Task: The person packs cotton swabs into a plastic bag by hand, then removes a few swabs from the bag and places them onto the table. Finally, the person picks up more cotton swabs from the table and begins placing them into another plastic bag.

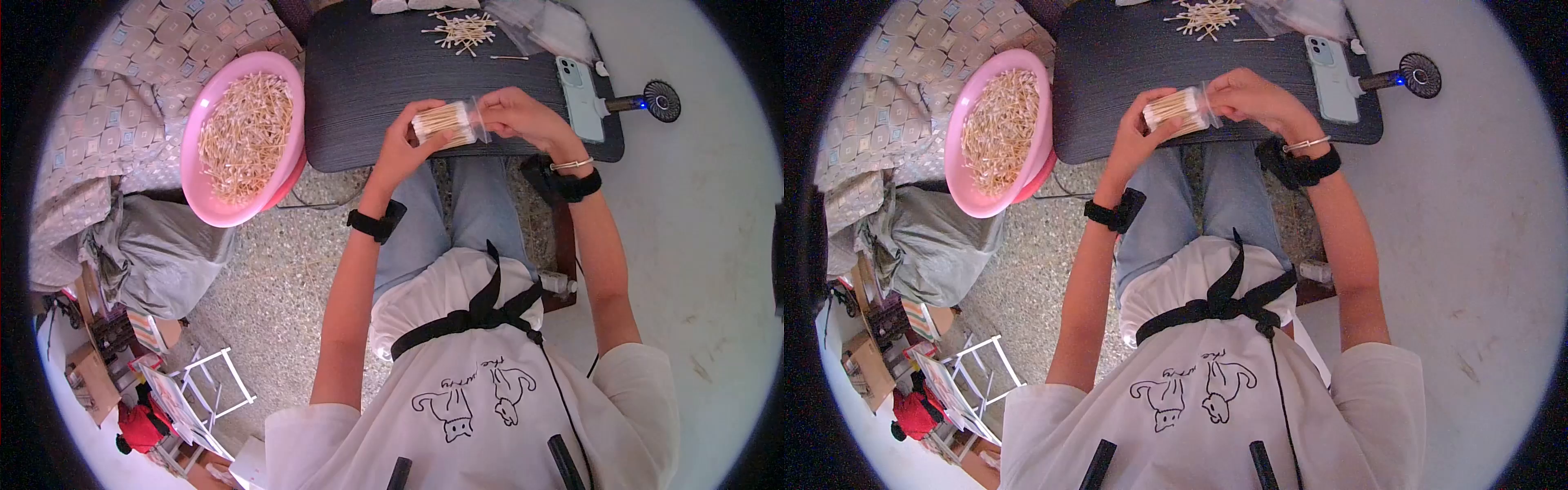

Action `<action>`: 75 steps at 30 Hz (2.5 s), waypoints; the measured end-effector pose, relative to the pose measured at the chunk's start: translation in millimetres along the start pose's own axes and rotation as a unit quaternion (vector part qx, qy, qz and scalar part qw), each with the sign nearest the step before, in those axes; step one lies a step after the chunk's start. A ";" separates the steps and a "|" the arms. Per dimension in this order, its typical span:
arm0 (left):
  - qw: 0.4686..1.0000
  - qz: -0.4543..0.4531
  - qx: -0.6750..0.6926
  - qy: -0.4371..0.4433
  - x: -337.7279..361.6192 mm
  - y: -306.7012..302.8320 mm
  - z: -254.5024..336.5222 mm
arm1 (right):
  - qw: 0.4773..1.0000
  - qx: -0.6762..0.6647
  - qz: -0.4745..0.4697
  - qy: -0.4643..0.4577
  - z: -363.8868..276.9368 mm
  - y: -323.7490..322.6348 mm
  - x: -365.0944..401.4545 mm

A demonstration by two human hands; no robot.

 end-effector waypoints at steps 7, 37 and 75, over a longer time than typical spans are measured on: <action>0.998 0.048 0.049 -0.007 -0.1 -5.3 3.3 | 1.000 0.011 0.012 -0.025 -4.0 8.7 0.8; 0.972 0.089 0.196 -0.098 15.4 17.5 13.2 | 0.995 0.046 0.020 -0.085 -13.2 12.5 23.4; 0.970 0.139 0.146 -0.132 32.0 6.6 22.4 | 0.955 0.240 0.109 -0.135 -2.9 14.6 53.6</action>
Point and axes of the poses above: each hand's wrist, its own x-axis away from the middle knuckle, its own y-axis out of the palm, z = x × y, the point moved 4 cm from there along -x, towards the middle knuckle, and after that the axes turned 1 degree about -x, right-handed, at the moved point
